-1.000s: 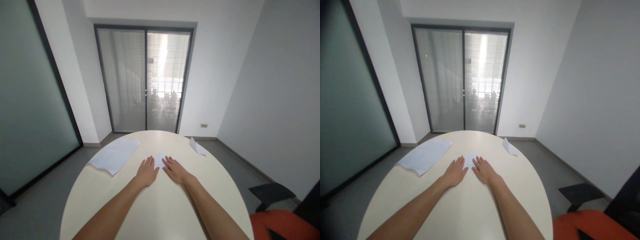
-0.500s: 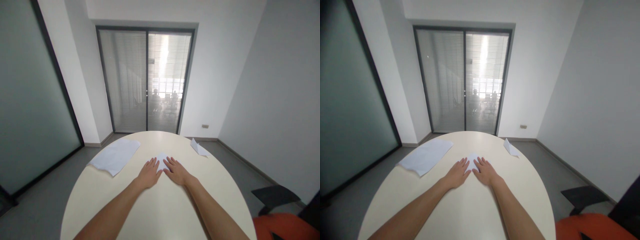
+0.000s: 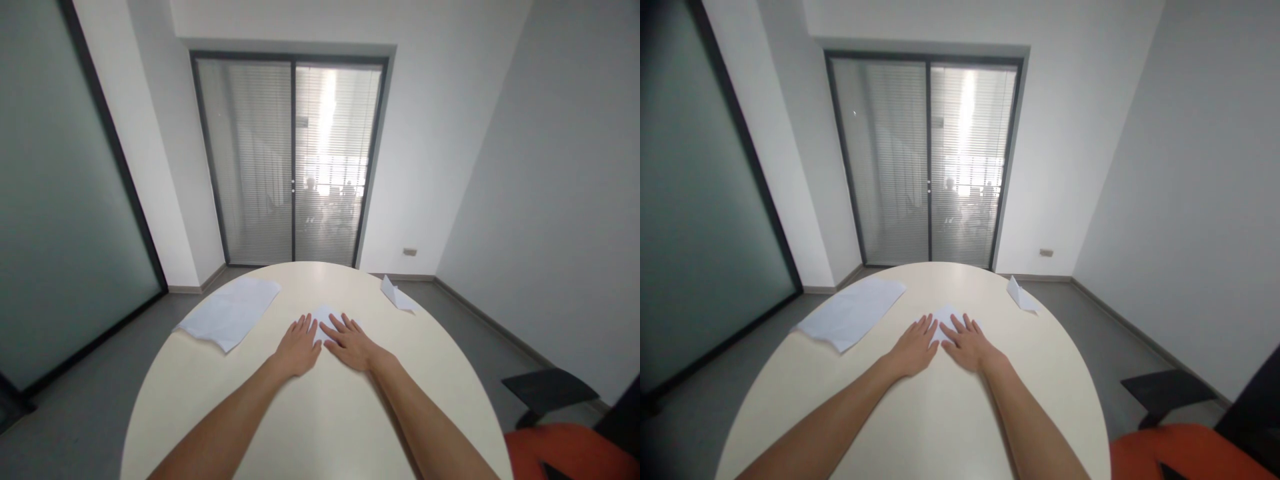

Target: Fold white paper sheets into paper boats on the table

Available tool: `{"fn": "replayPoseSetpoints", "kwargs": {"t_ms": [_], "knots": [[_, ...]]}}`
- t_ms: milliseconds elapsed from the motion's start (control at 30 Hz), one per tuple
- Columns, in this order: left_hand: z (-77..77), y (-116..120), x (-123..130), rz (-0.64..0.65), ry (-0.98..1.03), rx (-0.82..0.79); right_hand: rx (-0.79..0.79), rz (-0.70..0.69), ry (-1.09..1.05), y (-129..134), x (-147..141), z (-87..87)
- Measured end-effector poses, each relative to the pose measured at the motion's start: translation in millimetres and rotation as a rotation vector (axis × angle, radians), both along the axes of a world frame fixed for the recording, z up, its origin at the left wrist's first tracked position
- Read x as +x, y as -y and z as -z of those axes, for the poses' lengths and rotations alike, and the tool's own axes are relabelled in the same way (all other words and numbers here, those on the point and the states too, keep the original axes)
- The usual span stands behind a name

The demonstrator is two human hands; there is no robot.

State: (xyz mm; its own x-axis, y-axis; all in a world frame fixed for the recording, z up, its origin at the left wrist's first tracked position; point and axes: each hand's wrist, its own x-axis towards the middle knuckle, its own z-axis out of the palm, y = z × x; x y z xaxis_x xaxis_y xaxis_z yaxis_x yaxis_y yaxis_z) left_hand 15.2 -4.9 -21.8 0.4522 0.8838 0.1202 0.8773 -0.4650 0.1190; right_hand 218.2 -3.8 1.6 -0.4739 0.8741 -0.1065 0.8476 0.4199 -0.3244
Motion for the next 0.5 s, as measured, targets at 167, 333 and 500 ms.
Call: {"fn": "replayPoseSetpoints", "kwargs": {"t_ms": [167,333,500], "knots": [[0.1,-1.1,-1.0,0.008,0.014,-0.005,-0.025,0.004,-0.022,-2.6,6.7,1.9],[0.5,-2.4,-1.5,0.001,0.02,0.003,-0.067,0.058,0.002,-6.6,17.5,3.3],[2.4,-3.5,-2.2,-0.009,0.026,0.008,-0.088,0.202,0.085,-8.6,25.1,2.2]]}}
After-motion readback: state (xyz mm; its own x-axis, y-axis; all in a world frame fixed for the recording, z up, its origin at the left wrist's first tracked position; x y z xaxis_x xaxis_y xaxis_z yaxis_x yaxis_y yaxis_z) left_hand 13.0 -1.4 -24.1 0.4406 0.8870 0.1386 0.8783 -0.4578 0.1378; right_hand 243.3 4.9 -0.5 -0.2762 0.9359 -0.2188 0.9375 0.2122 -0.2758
